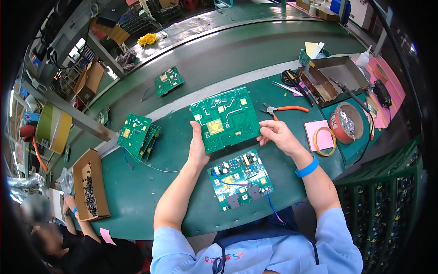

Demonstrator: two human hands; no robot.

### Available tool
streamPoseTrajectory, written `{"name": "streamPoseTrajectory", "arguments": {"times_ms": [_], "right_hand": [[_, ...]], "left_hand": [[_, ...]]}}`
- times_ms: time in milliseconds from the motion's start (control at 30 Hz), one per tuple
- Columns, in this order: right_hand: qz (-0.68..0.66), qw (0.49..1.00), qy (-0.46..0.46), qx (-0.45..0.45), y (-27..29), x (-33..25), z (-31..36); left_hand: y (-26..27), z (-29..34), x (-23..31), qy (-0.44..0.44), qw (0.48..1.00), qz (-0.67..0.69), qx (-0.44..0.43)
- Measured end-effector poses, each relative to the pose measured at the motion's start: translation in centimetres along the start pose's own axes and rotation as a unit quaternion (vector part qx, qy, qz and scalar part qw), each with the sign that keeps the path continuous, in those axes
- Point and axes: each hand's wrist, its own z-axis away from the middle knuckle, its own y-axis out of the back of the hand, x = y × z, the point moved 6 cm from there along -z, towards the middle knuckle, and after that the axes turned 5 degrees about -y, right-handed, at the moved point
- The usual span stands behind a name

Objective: The person repairs green circuit boards at a workbench using a soldering iron and pliers. They pick up boards, apply heat to specific components, and trim wires with pliers, then place the boards into a storage rack.

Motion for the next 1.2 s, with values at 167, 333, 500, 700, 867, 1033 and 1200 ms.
{"name": "streamPoseTrajectory", "arguments": {"times_ms": [167,333,500,700,867,1033,1200], "right_hand": [[-0.017,0.999,0.038,-0.008,0.0,-0.2,-0.1],[-0.03,0.999,0.031,-0.002,0.6,0.1,-0.1],[-0.029,0.999,0.029,-0.003,0.6,0.2,-0.1],[-0.031,0.999,0.016,-0.007,0.5,0.2,-0.1],[-0.033,0.999,0.015,-0.009,0.3,0.0,0.2],[-0.22,0.975,0.021,-0.028,-0.4,-1.2,0.8],[-0.168,0.986,0.006,-0.018,-0.3,-0.2,0.3]], "left_hand": [[0.3,0.2,-0.2,0.004,1.0,0.019,0.023],[0.0,-0.1,-0.8,0.038,0.999,-0.009,0.028],[0.1,-0.2,-0.7,0.059,0.998,0.002,0.005],[0.7,-0.9,-0.2,0.095,0.994,0.0,-0.058],[0.6,0.1,2.2,0.074,0.987,-0.126,-0.07],[-4.1,2.9,5.8,-0.254,0.845,-0.447,-0.145],[-6.4,6.3,4.3,-0.447,0.52,-0.698,-0.209]]}}
